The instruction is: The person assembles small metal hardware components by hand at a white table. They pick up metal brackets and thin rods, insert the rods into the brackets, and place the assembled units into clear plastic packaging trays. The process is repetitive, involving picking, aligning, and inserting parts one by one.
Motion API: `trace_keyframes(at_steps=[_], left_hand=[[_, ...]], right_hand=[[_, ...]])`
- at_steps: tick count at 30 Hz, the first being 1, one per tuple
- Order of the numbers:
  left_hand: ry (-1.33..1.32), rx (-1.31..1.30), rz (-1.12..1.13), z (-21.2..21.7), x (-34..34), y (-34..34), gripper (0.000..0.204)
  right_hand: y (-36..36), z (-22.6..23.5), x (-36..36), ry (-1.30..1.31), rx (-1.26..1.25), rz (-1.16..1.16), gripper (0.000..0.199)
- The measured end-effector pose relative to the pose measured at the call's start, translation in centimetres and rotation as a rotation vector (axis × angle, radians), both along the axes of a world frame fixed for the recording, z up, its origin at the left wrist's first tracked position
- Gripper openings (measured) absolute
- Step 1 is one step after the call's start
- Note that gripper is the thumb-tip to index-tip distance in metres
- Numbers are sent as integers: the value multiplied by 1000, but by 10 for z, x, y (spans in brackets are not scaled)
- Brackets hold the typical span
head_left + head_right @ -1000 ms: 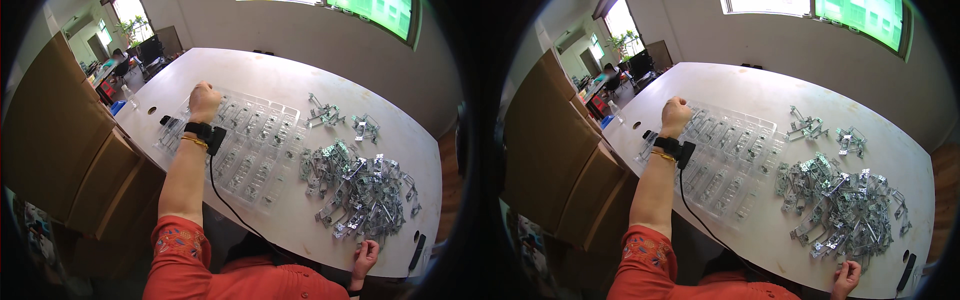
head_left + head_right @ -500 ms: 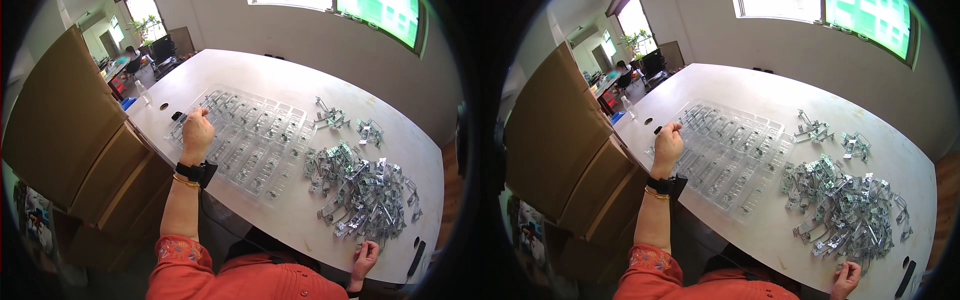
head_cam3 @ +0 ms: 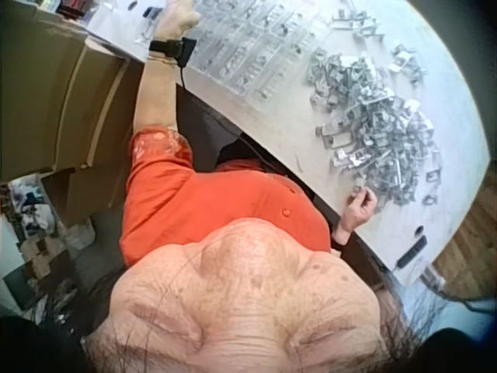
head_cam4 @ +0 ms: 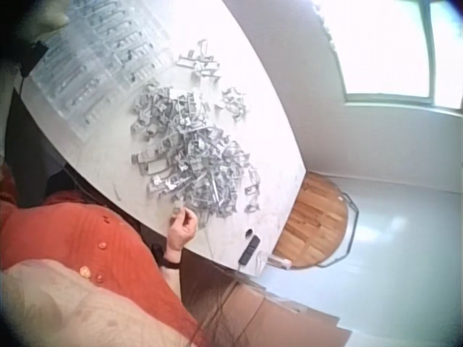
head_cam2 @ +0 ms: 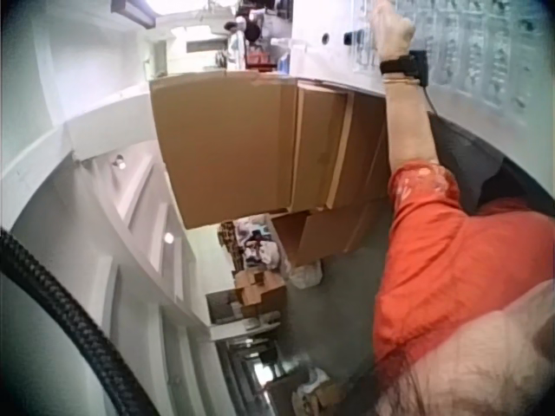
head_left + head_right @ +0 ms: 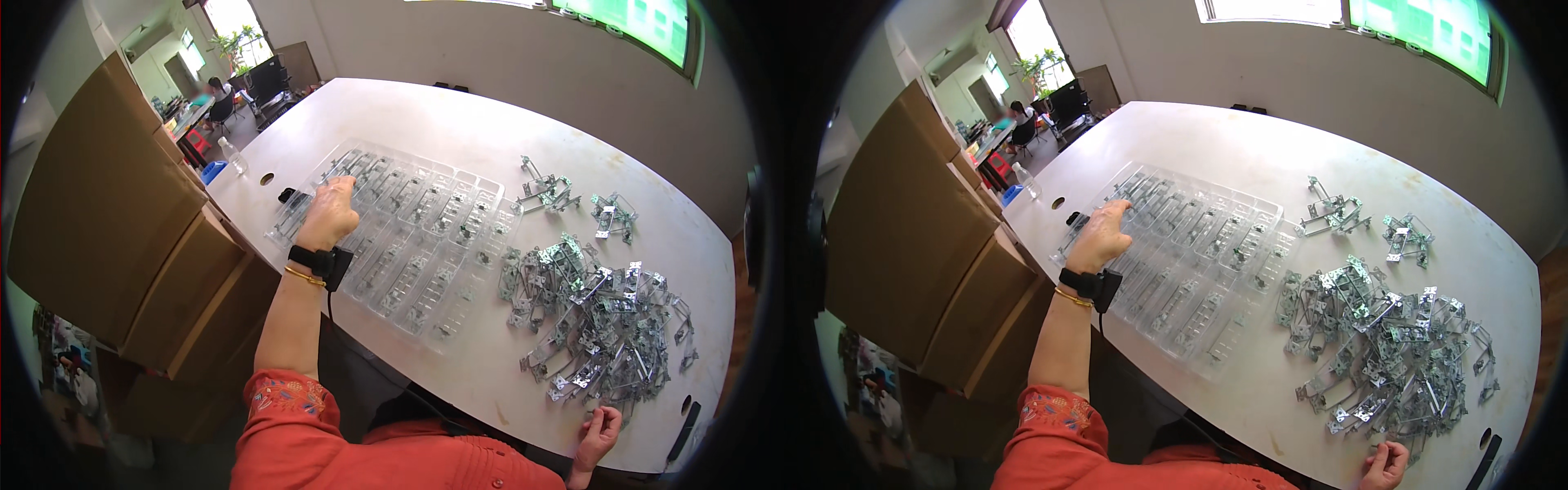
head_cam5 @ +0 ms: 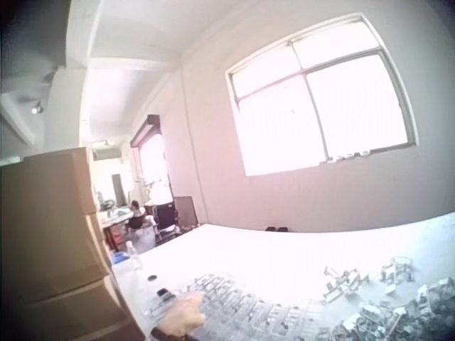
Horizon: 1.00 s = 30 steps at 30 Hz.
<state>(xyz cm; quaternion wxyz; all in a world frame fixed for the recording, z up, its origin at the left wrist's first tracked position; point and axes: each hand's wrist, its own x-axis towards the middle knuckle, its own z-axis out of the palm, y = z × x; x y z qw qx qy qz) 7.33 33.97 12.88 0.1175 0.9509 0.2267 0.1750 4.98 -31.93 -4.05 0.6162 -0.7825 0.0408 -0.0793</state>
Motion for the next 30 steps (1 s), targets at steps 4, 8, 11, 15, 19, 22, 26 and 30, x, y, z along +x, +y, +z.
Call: trace_keyframes(at_steps=[4,8,11,15,19,22,26,30], left_hand=[[155,-65,68,-1,18,-2,64],[223,-36,98,-17,29,10,69],[342,48,127,-15,35,7,59],[353,80,123,-22,41,16,53],[373,106,160,-20,46,10,44],[348,141,171,-23,48,9,37],[352,197,176,-27,47,12,31],[449,214,194,-23,50,9,32]], right_hand=[[0,-1,-1,-5,-6,-17,7],[3,0,-2,9,-11,-26,6],[1,-1,-3,21,7,-19,6],[0,-5,-4,-3,1,-22,5],[2,-1,-5,3,-2,-24,5],[4,1,-4,3,-6,-21,5],[6,2,-5,17,12,-21,4],[5,4,-5,35,19,-18,4]])
